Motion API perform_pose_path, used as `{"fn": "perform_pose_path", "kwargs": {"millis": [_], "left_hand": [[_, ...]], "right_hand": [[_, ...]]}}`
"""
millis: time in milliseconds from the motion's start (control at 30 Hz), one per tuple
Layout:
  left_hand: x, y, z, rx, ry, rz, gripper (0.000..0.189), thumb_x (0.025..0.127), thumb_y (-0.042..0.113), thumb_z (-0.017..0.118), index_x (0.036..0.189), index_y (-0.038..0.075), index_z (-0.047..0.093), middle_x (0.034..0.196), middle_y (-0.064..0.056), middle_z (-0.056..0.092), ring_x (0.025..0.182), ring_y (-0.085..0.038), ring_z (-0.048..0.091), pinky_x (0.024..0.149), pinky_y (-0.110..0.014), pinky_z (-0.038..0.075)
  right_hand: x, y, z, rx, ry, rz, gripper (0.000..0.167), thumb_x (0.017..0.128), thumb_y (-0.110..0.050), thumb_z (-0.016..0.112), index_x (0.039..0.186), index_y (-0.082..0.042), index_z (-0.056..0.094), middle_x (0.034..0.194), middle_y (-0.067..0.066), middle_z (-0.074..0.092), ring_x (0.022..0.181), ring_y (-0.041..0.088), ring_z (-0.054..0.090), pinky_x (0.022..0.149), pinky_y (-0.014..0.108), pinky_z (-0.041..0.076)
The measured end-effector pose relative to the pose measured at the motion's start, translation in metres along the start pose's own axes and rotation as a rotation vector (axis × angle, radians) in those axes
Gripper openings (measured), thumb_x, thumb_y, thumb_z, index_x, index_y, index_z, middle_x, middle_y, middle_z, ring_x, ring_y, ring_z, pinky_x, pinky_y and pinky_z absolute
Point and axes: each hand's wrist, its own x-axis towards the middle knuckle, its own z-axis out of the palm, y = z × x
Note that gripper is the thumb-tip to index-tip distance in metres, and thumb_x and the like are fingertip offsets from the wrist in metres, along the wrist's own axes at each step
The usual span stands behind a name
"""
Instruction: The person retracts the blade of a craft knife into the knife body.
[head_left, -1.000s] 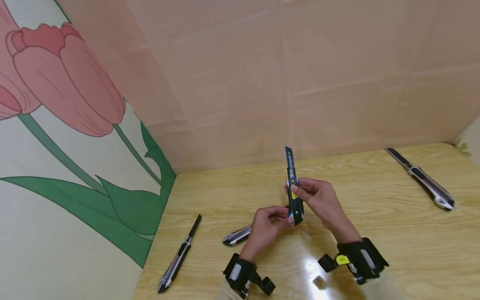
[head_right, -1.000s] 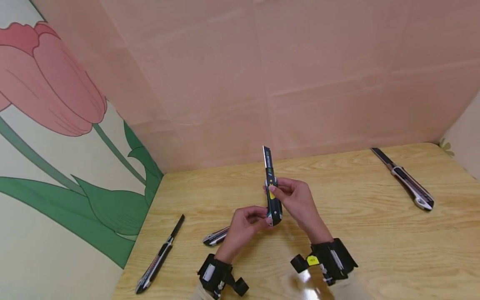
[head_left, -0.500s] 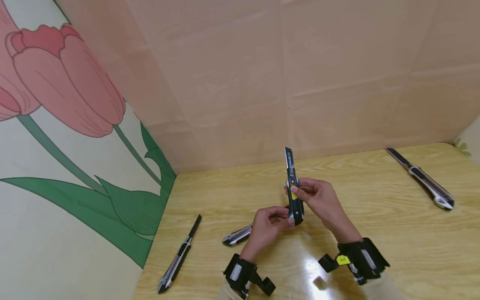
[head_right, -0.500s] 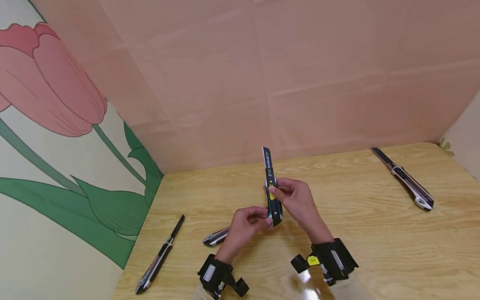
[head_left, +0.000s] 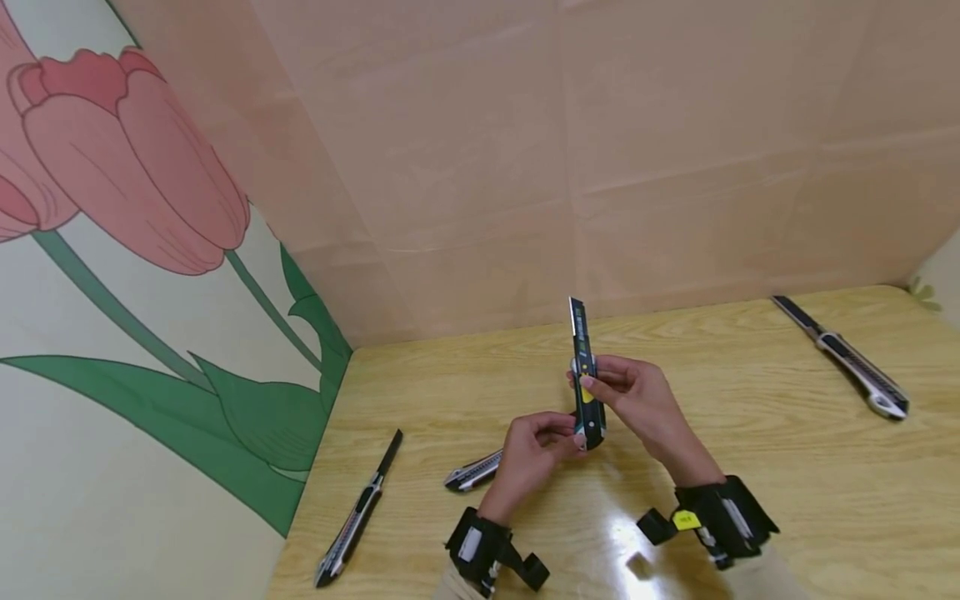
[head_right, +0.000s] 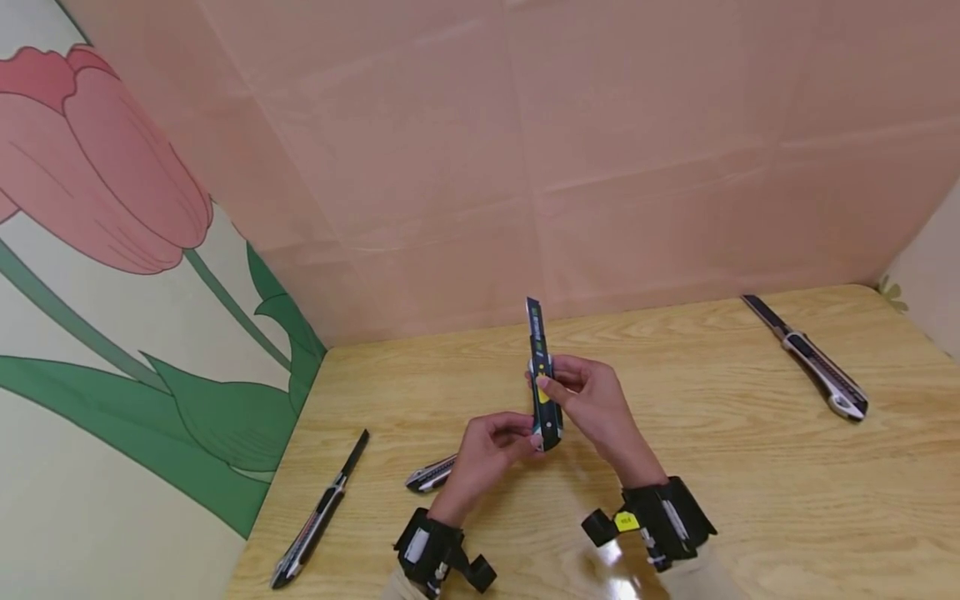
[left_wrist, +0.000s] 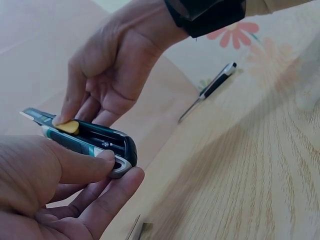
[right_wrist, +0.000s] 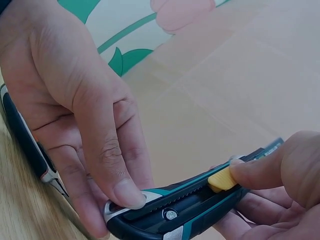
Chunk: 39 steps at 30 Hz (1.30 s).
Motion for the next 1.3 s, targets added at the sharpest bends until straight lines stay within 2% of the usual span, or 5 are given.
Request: {"fn": "perform_pose_path", "kwargs": {"millis": [200, 433, 667, 1000, 1300], "left_hand": [[0.0000, 0.0005, 0.0002, 0.014, 0.003, -0.002, 0.022, 0.091, -0.002, 0.074, 0.110, 0.008, 0.076, 0.099, -0.002, 0.073, 0.087, -0.015, 0.072, 0.078, -0.032, 0.062], [0.0007, 0.0007, 0.0003, -0.010, 0.003, -0.011, 0.023, 0.090, -0.003, 0.074, 0.112, 0.004, 0.075, 0.100, -0.006, 0.072, 0.088, -0.018, 0.072, 0.078, -0.033, 0.062], [0.0000, 0.0001, 0.0003, -0.027, 0.011, -0.017, 0.024, 0.089, -0.003, 0.075, 0.112, 0.003, 0.074, 0.100, -0.007, 0.072, 0.088, -0.020, 0.072, 0.079, -0.036, 0.062], [0.0018, -0.0024, -0.0016, 0.070, 0.028, 0.017, 0.020, 0.089, 0.001, 0.076, 0.109, 0.005, 0.076, 0.096, -0.002, 0.073, 0.086, -0.012, 0.070, 0.077, -0.027, 0.061], [0.0025, -0.0013, -0.0037, 0.083, 0.026, 0.019, 0.020, 0.089, 0.000, 0.076, 0.109, 0.005, 0.076, 0.096, -0.002, 0.073, 0.087, -0.012, 0.070, 0.078, -0.026, 0.060]], "right_hand": [[0.0006, -0.0002, -0.0005, 0.002, -0.005, 0.008, 0.038, 0.100, -0.016, 0.068, 0.132, 0.003, 0.062, 0.121, 0.018, 0.071, 0.107, 0.020, 0.071, 0.087, 0.019, 0.055], [-0.0006, -0.0008, -0.0001, -0.089, -0.003, 0.005, 0.038, 0.100, -0.018, 0.068, 0.133, -0.002, 0.063, 0.121, 0.012, 0.072, 0.112, 0.025, 0.070, 0.092, 0.022, 0.054], [-0.0005, -0.0002, 0.0002, -0.086, -0.012, -0.003, 0.037, 0.100, -0.016, 0.068, 0.133, -0.002, 0.062, 0.120, 0.013, 0.072, 0.111, 0.026, 0.070, 0.091, 0.020, 0.054], [-0.0005, 0.0004, 0.0009, -0.090, -0.019, -0.012, 0.036, 0.099, -0.013, 0.069, 0.133, -0.002, 0.063, 0.121, 0.011, 0.072, 0.111, 0.026, 0.069, 0.088, 0.018, 0.053], [0.0005, 0.0021, 0.0009, -0.097, -0.024, -0.016, 0.037, 0.099, -0.015, 0.069, 0.133, -0.003, 0.063, 0.123, 0.011, 0.072, 0.112, 0.027, 0.069, 0.089, 0.019, 0.053]]}}
